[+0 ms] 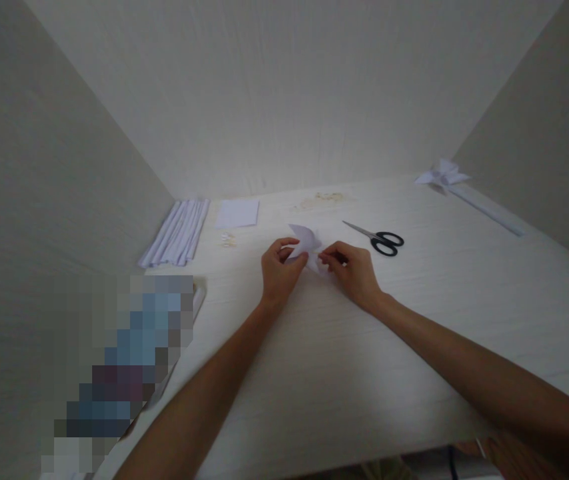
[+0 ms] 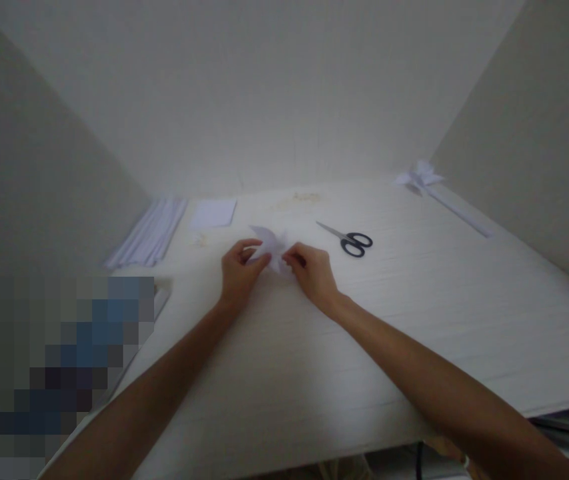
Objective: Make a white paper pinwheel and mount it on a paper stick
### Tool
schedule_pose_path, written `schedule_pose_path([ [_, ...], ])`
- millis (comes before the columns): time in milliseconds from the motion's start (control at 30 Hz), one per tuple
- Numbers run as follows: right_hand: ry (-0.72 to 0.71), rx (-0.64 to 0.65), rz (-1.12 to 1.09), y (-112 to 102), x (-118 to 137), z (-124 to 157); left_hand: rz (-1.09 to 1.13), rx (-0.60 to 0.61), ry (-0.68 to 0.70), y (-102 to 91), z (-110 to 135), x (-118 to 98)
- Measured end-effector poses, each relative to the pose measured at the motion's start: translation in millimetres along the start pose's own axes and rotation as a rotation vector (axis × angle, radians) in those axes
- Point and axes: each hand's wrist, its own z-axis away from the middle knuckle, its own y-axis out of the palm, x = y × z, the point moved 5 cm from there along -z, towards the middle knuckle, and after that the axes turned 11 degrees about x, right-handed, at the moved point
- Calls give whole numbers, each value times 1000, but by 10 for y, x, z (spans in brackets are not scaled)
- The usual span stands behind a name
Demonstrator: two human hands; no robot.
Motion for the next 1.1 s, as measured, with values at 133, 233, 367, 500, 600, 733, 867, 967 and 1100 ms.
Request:
schedule_pose_path([
  [133,-18,9,-38,3,-4,2,-12,-7,0,0,4,-5],
  [233,-23,4,-26,-2,0,3,-31,-14,19,-2,12,-21],
  [367,-23,1,8,-1,2,2,-65,-9,62,0,21,-32],
  [500,-44,3,70,20,0,12,-112,-19,86,-4,33,-44],
  [600,-115,4,175,39,38,32,-151,-27,98,-6,43,-58],
  [733,-200,10,284,59,82,60,-186,-23,115,2,56,-66],
  [867,-232,12,309,72,69,72,-213,-20,129,11,59,-60],
  [967,-235,29,299,85,53,70,-230,-28,140,12,55,-55],
  [1100,-211,11,281,64,62,54,-230,-39,155,12,51,-53],
])
